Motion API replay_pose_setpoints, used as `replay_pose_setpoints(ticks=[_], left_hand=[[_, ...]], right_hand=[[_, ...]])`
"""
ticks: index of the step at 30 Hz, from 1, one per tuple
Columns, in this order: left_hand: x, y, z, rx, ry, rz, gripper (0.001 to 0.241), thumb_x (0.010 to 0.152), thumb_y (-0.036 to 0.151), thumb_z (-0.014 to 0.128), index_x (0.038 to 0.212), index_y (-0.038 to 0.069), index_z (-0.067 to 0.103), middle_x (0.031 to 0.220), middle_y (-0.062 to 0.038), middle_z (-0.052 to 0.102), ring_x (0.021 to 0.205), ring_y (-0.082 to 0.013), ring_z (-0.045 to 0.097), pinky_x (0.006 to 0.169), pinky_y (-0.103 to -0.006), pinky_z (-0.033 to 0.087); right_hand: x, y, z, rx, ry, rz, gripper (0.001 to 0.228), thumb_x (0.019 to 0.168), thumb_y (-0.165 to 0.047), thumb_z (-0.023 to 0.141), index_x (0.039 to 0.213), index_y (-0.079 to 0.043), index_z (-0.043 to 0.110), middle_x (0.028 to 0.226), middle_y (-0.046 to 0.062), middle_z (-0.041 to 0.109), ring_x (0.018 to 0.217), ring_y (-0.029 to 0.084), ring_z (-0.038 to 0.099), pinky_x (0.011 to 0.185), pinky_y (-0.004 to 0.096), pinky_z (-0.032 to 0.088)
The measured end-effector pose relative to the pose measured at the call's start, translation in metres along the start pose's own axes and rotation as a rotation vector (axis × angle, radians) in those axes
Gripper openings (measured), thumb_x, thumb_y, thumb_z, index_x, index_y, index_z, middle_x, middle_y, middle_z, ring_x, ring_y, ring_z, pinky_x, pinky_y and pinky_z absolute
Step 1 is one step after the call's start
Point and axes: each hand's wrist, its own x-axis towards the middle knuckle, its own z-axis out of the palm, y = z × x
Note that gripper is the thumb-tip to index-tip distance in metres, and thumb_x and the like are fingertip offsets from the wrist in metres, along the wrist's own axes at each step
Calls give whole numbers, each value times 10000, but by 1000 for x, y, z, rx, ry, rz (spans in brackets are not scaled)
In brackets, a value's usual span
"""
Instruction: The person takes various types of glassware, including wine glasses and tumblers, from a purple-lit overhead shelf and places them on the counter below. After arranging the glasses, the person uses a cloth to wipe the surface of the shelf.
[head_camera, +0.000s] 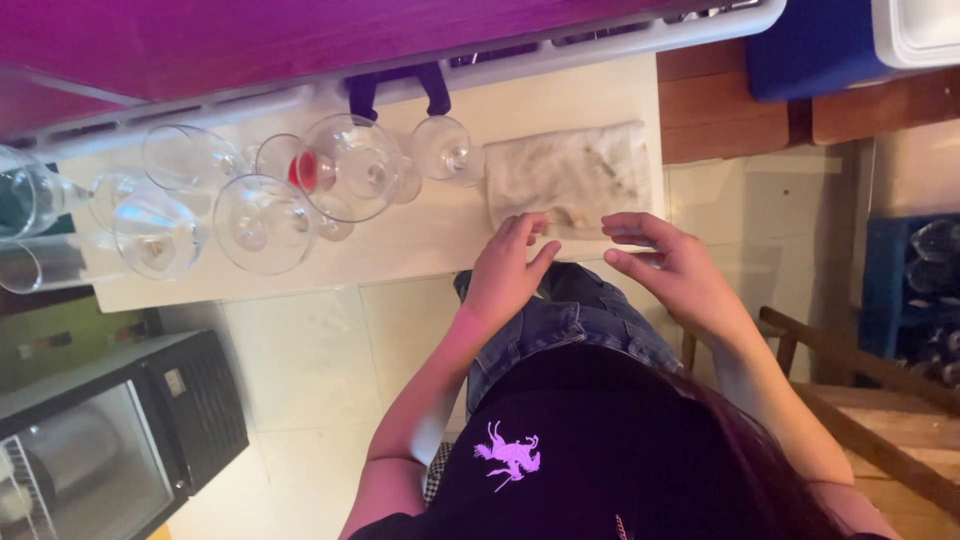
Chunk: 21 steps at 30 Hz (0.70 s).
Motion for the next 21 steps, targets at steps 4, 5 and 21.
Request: replay_pose_setpoints(ticks=[4, 5, 21], left_hand=[[7, -7, 17, -1, 59, -76, 347, 920, 264, 724, 1198, 90, 610, 1116, -98, 701, 961, -270, 718, 810, -407, 579], [8, -15, 24, 55, 95, -76, 317, 959, 255, 710, 1205, 82, 608, 1126, -113, 693, 999, -301, 704, 828, -432, 577], [33, -84, 85, 163, 305, -290, 355, 907, 173, 728, 1163, -23, 578, 1069, -247, 685, 1003, -433, 675, 837, -524, 554]], right_hand=[[26, 34, -20, -37, 1, -86, 443, 944, -235, 715, 1331, -38, 627, 1296, 92, 688, 1221, 200, 653, 956, 337, 566], [35, 44, -23, -101, 39, -123, 439, 948, -235, 726, 1327, -38, 622, 1327, 98, 678, 1232, 216, 652, 958, 343, 569], [82, 90, 12, -797, 97, -461, 1032, 491, -315, 977, 1414, -207, 528, 1520, 168, 434, 1364, 513, 320, 1093, 568, 365]])
